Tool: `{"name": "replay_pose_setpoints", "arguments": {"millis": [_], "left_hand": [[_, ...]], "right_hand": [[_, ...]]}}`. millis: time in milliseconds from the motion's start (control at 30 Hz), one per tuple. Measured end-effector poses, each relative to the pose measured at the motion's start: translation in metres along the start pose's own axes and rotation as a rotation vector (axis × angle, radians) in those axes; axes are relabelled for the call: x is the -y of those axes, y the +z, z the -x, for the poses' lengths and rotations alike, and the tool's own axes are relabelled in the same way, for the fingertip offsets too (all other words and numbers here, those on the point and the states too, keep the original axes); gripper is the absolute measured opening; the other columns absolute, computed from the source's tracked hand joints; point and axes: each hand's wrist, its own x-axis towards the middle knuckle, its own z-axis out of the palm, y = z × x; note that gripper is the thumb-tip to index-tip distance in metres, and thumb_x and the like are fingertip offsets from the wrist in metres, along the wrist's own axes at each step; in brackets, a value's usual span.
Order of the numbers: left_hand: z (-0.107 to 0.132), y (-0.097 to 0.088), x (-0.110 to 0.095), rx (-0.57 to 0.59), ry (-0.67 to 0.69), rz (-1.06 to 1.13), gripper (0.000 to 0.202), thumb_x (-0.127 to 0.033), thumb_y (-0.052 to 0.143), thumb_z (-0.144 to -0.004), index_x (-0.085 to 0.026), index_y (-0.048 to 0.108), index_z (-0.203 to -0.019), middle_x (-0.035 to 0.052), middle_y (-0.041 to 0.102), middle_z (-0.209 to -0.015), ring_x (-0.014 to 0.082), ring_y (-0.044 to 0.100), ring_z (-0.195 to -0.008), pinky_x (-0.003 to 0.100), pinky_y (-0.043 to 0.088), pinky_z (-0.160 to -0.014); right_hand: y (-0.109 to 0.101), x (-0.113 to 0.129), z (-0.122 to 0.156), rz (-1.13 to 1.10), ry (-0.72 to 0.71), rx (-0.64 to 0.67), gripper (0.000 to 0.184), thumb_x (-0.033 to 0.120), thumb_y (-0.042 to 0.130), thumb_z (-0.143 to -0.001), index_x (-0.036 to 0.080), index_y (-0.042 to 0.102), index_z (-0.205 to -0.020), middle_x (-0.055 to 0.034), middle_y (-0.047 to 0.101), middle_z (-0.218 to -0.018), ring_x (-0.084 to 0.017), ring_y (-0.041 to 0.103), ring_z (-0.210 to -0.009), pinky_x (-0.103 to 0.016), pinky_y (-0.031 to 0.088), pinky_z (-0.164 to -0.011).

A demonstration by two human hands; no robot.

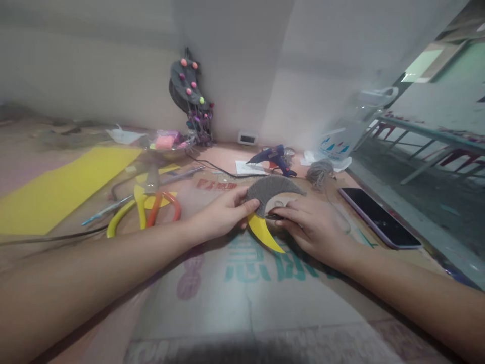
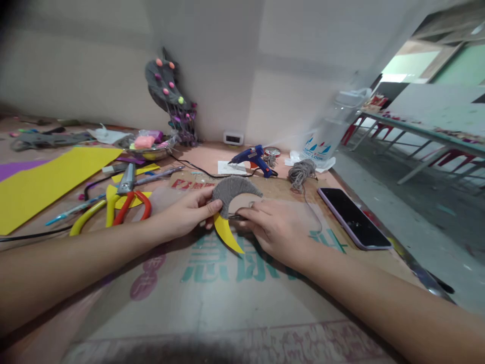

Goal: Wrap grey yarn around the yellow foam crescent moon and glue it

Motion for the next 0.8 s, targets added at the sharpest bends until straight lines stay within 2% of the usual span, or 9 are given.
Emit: {"name": "replay_pose_setpoints", "arguments": {"millis": [100, 300, 533, 667, 800], "left_hand": [[-0.0001, -0.0001, 0.0006, 0.011, 0.0, 0.0, 0.031, -0.042, 0.052, -0.091, -0.015, 0.055, -0.105, -0.0045, 0.048, -0.071, 0.0049, 0.043, -0.051, 0.019, 0.034, -0.047], [0.0009, 0.0011, -0.0004, 0.001, -0.017, 0.035, 0.033, -0.044, 0.053, -0.09, -0.015, 0.055, -0.105, -0.0039, 0.049, -0.072, 0.0052, 0.043, -0.051, 0.019, 0.035, -0.048], [0.0014, 0.0007, -0.0025, 0.005, -0.022, 0.03, 0.031, -0.042, 0.052, -0.091, -0.015, 0.056, -0.106, -0.0035, 0.049, -0.071, 0.0058, 0.044, -0.051, 0.019, 0.034, -0.047], [0.0009, 0.0002, -0.0018, 0.002, -0.02, 0.017, 0.03, -0.04, 0.052, -0.091, -0.017, 0.057, -0.108, -0.0032, 0.051, -0.073, 0.0056, 0.044, -0.051, 0.02, 0.035, -0.047], [0.0007, 0.0014, -0.0032, -0.012, -0.036, 0.017, 0.025, -0.038, 0.052, -0.091, -0.016, 0.056, -0.101, -0.0038, 0.05, -0.07, 0.0058, 0.045, -0.051, 0.02, 0.035, -0.047]], "right_hand": [[0.0006, 0.0009, 0.0012, 0.002, 0.012, -0.012, 0.02, 0.018, 0.047, -0.094, 0.015, 0.067, -0.1, -0.0066, 0.068, -0.078, -0.017, 0.059, -0.07, -0.028, 0.042, -0.06], [0.0022, 0.0013, 0.0048, -0.077, 0.054, -0.083, 0.019, 0.022, 0.053, -0.092, 0.015, 0.064, -0.105, -0.0057, 0.067, -0.079, -0.016, 0.06, -0.07, -0.028, 0.044, -0.064], [0.0031, 0.0003, 0.0041, -0.082, 0.069, 0.007, 0.022, 0.026, 0.05, -0.094, 0.016, 0.064, -0.108, -0.0055, 0.065, -0.08, -0.017, 0.058, -0.072, -0.028, 0.043, -0.065], [0.0024, 0.0007, 0.0014, -0.06, 0.044, 0.006, 0.022, 0.026, 0.05, -0.095, 0.015, 0.064, -0.106, -0.0057, 0.065, -0.079, -0.017, 0.057, -0.073, -0.028, 0.042, -0.065], [0.0032, -0.0006, 0.0015, -0.057, 0.037, 0.006, 0.021, 0.025, 0.05, -0.094, 0.014, 0.065, -0.104, -0.006, 0.066, -0.08, -0.017, 0.058, -0.073, -0.028, 0.041, -0.065]]}}
